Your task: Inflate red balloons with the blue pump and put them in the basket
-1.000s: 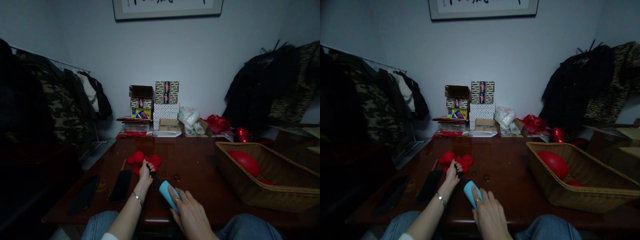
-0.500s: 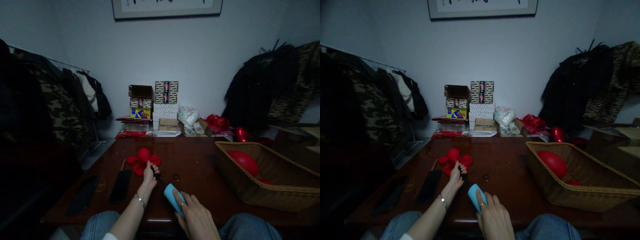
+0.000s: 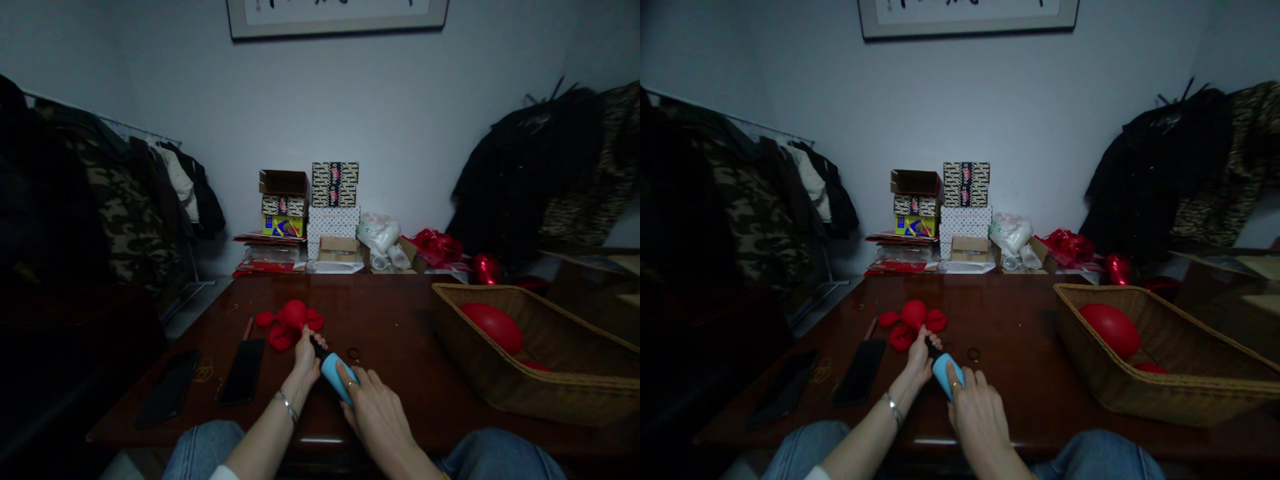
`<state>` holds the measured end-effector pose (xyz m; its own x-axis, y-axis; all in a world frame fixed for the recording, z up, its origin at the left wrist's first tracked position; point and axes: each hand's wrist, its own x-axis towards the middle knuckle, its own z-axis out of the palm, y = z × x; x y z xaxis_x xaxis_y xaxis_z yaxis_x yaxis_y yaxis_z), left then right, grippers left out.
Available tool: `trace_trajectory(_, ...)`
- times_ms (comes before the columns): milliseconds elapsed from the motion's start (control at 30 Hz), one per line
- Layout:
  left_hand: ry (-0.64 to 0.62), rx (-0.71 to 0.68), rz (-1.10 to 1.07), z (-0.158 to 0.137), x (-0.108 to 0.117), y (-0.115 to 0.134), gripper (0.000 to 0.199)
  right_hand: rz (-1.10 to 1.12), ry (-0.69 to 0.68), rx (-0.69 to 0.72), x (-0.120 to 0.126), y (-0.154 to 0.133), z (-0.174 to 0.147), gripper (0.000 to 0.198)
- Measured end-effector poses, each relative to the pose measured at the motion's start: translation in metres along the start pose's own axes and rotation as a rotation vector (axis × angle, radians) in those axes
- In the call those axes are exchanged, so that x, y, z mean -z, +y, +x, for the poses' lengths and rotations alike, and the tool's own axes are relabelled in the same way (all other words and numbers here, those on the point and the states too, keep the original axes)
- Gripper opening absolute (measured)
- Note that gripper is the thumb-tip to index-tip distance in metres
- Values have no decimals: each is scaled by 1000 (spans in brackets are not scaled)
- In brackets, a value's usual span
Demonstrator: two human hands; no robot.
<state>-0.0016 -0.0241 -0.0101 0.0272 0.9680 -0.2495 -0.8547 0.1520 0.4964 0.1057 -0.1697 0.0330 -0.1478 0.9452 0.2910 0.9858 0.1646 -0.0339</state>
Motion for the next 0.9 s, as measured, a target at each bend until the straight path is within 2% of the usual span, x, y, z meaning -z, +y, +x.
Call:
trace_trajectory(200, 46, -76, 78, 4, -2, 12, 30, 25, 13, 10, 1, -5, -3, 62)
trace_trajectory(333, 28, -73, 82, 6, -3, 20, 30, 29, 2, 16, 3, -4, -8, 63)
trace_trajectory(733, 33, -97, 13, 20, 1, 44, 28, 55, 49, 85, -6, 24, -40, 66)
trace_trajectory(900, 29, -77, -11, 20, 1, 43, 27, 58, 31, 90, -4, 28, -44, 64)
